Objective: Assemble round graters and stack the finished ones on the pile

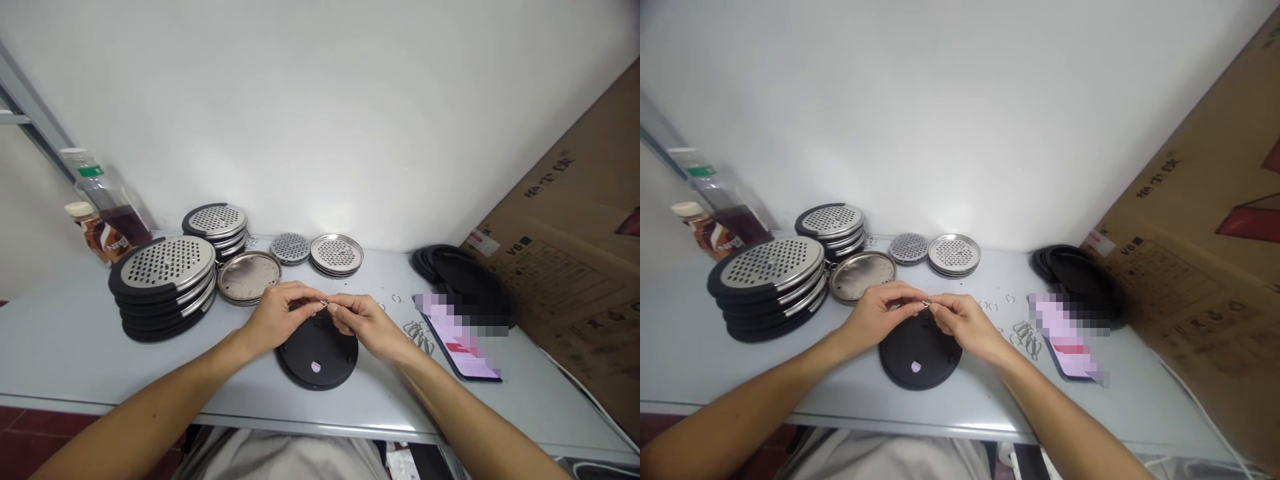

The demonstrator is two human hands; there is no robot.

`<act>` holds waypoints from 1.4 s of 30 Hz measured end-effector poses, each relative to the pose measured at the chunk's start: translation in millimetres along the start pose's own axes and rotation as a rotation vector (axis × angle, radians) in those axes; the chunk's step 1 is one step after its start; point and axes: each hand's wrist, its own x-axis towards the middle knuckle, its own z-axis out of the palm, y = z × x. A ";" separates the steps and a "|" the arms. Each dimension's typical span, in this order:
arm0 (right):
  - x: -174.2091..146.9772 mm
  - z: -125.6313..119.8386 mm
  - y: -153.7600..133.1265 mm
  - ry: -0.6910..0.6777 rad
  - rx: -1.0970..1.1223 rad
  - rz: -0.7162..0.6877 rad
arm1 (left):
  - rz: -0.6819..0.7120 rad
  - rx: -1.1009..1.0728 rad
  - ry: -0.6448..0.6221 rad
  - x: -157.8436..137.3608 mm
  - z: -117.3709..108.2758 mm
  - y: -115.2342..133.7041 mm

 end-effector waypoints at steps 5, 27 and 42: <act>-2.5 2.4 -1.9 0.045 -0.052 -0.037 | 0.047 0.029 0.008 -0.8 -1.5 1.6; 1.1 6.3 7.3 0.159 -0.181 -0.022 | -0.217 -0.116 -0.057 6.7 -8.3 -7.2; 6.4 1.3 9.5 0.117 0.043 -0.123 | 0.131 0.142 0.044 -1.9 3.9 -3.6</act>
